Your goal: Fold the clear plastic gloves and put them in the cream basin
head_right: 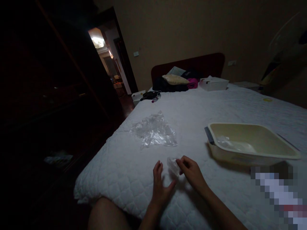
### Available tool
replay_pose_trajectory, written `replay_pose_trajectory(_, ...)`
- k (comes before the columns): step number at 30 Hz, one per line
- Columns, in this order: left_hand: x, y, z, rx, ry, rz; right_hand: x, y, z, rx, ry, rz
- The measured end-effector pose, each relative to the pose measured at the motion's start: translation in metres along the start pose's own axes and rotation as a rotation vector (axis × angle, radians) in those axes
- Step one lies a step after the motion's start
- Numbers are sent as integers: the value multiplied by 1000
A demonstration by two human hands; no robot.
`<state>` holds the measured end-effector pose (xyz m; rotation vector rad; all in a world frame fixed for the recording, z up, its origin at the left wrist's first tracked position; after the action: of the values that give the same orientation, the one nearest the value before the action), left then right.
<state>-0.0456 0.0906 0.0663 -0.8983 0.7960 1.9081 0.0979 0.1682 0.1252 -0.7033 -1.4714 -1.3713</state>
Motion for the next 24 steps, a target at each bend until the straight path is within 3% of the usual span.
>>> replay_pose_trajectory(3, -3, -3, 0, 56, 75, -106, 8, 4, -10, -31, -10, -16)
replay_pose_trajectory(7, -7, -12, -6, 190, 349, -264, 16, 12, -16, -134, 2, -64)
replay_pose_trajectory(11, -4, -3, -17, 113, 564, -418, 11, 23, -24, -259, -67, -145)
replay_pose_trajectory(14, 2, -2, -25, 92, 698, -634, 13, 26, -29, -318, -33, -216)
replay_pose_trajectory(19, 0, 0, -27, -109, 863, -1089, 13, 19, -31, -235, -14, -206)
replay_pose_trajectory(24, 1, 4, -36, -223, 996, -1075, 16, 22, -35, -262, 16, -211)
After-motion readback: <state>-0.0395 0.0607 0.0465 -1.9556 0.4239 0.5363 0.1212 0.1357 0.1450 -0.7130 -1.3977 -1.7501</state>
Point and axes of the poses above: each hand's wrist, its own z-axis towards the middle knuckle, its own y-axis out of the back of the hand, x = y × z, the point moved 8 cm from there along z, towards the middle knuckle, and after that the axes turned 8 degrees about -z, right-handed, at the moved point
